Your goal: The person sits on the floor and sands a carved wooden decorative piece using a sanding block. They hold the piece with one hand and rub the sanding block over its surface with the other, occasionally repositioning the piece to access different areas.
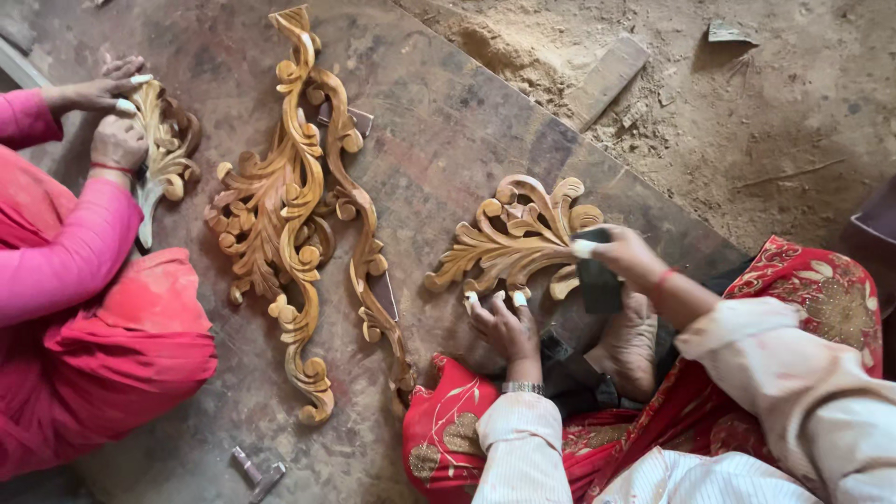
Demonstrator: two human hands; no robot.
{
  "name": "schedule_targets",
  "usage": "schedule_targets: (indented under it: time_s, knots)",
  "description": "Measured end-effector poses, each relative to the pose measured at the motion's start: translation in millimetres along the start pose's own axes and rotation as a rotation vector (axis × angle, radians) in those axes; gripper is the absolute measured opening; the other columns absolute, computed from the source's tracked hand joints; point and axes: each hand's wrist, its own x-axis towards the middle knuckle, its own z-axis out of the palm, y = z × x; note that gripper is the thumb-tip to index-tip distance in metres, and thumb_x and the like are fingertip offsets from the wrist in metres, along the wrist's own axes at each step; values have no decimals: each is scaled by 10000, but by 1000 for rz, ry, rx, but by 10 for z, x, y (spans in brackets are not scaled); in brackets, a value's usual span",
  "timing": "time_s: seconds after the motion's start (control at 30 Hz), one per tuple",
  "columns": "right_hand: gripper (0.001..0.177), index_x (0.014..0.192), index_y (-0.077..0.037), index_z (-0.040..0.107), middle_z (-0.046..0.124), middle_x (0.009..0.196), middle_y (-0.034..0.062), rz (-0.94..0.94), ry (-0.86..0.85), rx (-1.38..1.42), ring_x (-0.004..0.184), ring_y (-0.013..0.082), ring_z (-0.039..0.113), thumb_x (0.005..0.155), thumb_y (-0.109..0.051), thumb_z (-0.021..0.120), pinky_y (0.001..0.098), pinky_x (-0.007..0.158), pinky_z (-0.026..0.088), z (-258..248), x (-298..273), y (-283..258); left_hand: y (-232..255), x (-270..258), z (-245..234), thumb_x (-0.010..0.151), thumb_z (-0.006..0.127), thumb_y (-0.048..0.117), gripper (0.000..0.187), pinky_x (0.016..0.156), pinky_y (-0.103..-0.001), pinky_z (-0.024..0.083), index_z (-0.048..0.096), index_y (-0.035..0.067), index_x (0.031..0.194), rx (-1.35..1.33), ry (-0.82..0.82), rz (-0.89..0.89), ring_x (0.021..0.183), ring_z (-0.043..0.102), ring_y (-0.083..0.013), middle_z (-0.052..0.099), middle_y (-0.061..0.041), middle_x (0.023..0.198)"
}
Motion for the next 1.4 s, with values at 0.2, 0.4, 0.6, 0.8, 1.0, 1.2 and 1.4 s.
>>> schedule_targets:
  time_s: [0.2,0.4,0.6,0.8,1.0,1.2,1.4]
  knots:
    - [335,1080,-66,681,735,953,217,-174,235,-829,891,401,699,915,-354,722,495,746,537,556,254,-256,-30,352,37,960,623,452,542,1158,-621,291,572,67,1337,-53,91,139,1446,373,-477,396,-273,1561]
    - [330,1075,-85,657,725,923,232,-230,266,-976,863,439,689,895,-359,695,536,746,536,785,459,-473,-162,607,196,1000,571,478,587,1160,-628,332,534,57,1407,57,117,269,1401,436,-478,426,-243,1546]
    - [319,967,-48,636,701,912,241,-372,392,-905,836,455,675,945,-360,699,545,710,527,804,681,-288,-240,561,339,1021,552,482,561,1146,-599,382,538,99,1431,77,63,255,1400,452,-469,442,-221,1567]
    - [219,971,-49,705,709,919,248,-307,144,-1079,859,437,698,840,-225,715,520,762,554,617,564,-515,-132,699,120,1015,565,469,566,1152,-602,379,527,92,1435,82,74,270,1405,437,-491,429,-231,1557]
    - [151,1089,-7,695,714,947,70,-131,198,-508,826,116,627,979,-104,729,284,685,521,-497,-22,-642,-264,466,62,1009,605,438,584,1184,-612,344,523,69,1454,31,-52,179,1434,425,-473,427,-242,1574]
    - [208,1096,-66,707,748,974,-22,109,221,-95,806,56,673,905,-71,623,201,682,515,-1051,-551,-490,365,-7,81,989,631,202,409,1141,-528,440,585,4,1344,-369,-140,266,1264,588,-401,603,-210,1335]
    - [201,1109,-41,716,696,873,1,440,268,-108,706,96,632,970,-179,671,250,608,510,-994,-916,-141,794,-696,129,988,655,189,328,948,-423,549,685,1,1255,-943,-793,-22,1114,684,-389,694,-222,1221]
